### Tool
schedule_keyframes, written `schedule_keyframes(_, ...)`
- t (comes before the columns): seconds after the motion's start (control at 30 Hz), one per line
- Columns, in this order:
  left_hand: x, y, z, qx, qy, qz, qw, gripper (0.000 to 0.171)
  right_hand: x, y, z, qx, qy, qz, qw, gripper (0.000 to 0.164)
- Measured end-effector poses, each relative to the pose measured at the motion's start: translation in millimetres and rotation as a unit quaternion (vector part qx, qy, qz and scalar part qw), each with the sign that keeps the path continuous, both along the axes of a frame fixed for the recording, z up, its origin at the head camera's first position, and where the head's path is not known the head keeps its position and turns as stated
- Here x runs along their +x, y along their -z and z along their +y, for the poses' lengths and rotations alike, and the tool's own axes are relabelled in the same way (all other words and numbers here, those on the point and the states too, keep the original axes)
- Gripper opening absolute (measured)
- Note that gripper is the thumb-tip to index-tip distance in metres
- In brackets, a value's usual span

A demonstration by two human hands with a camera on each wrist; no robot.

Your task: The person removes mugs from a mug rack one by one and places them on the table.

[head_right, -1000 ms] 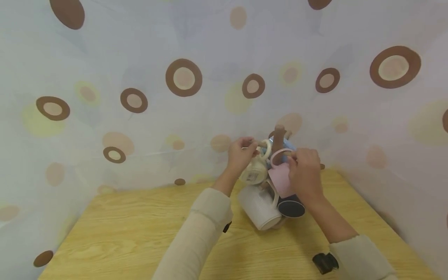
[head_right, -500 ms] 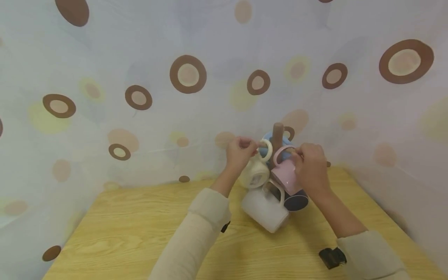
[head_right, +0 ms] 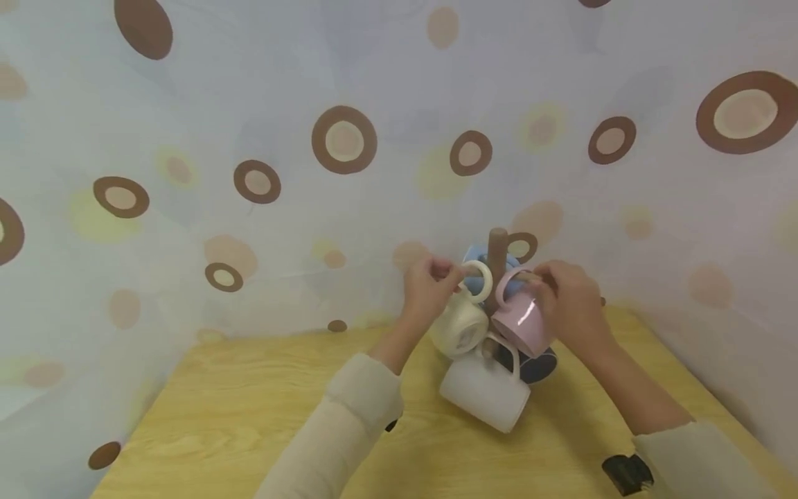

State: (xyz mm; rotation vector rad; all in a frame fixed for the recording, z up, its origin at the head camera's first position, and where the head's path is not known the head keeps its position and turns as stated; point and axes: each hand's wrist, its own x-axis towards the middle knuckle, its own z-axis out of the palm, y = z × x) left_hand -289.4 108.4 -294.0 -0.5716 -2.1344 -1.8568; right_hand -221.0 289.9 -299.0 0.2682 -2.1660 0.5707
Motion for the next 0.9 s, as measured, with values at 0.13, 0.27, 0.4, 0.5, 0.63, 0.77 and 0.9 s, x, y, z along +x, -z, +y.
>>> schedule_keyframes(0.13,2.0,4.2,2.3,-0.006,-0.006,0.040,0.9992,0.015,2.2,-3.2,2.4,0.011,-0.001,-0.031,0.999,0.012)
schedule_keyframes(0.27,2.8,3.8,3.3,-0.030,0.000,0.067,0.9973,0.022,1.0,-7.9,4.3,0.034,-0.006,-0.031,0.999,0.013)
schedule_keyframes(0.4,3.1,2.0,4.8,-0.038,0.002,0.068,0.9970,0.020,-0.4,-13.1,6.4,0.057,-0.011,-0.022,0.998,0.014)
schedule_keyframes(0.5,3.6,0.7,5.4,-0.041,-0.005,0.075,0.9963,0.019,-1.5,-15.3,7.2,0.053,-0.014,-0.030,0.998,0.013)
schedule_keyframes(0.63,5.0,-0.7,4.9,-0.046,-0.021,0.077,0.9958,0.018,-3.0,-14.7,5.6,0.046,-0.013,-0.045,0.998,0.012)
schedule_keyframes(0.77,6.4,-2.1,3.2,-0.062,-0.033,0.071,0.9950,0.018,-3.4,-12.5,1.8,0.049,-0.015,-0.047,0.998,0.013)
schedule_keyframes(0.9,7.4,-3.2,2.0,-0.076,-0.029,0.077,0.9937,0.020,-4.9,-12.2,2.0,0.046,-0.016,-0.040,0.998,0.012)
